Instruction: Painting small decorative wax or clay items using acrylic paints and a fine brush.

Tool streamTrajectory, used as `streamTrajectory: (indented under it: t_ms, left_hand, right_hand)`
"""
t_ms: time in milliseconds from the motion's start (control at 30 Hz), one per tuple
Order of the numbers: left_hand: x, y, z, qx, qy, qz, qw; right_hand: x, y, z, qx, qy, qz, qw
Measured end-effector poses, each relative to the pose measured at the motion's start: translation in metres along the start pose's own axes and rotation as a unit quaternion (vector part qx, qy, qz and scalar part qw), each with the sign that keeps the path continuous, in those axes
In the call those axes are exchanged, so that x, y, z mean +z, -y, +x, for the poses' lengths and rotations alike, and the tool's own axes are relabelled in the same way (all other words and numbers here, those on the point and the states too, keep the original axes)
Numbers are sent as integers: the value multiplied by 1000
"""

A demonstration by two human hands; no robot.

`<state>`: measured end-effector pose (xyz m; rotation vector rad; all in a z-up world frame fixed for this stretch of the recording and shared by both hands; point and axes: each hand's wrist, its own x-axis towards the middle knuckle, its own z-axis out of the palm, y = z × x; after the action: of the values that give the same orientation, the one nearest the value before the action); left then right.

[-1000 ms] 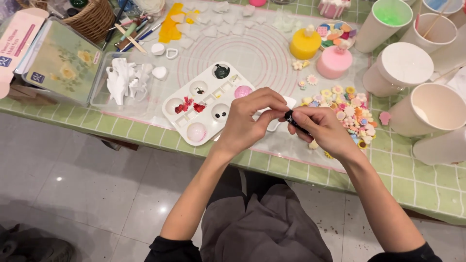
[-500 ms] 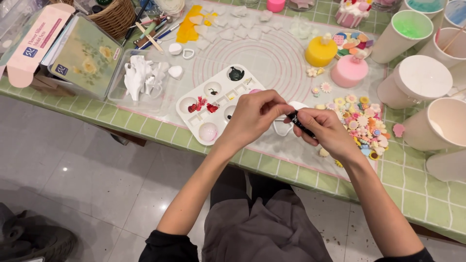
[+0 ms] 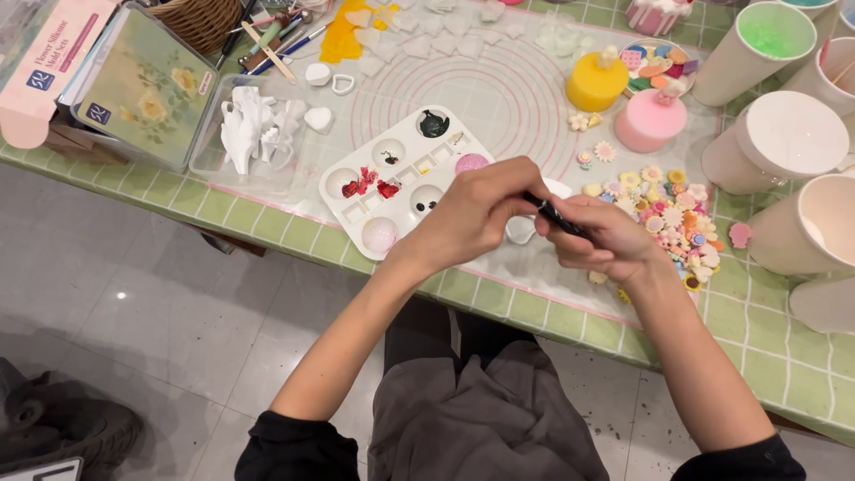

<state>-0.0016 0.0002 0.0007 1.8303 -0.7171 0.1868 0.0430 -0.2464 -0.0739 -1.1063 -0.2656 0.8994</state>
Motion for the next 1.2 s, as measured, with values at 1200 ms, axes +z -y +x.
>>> streamTrajectory:
  t_ms: [1200]
  left_hand:
    - [-20, 52, 31, -5, -5, -75, 997]
  right_hand:
    - [9, -7, -1, 16, 156, 318, 935]
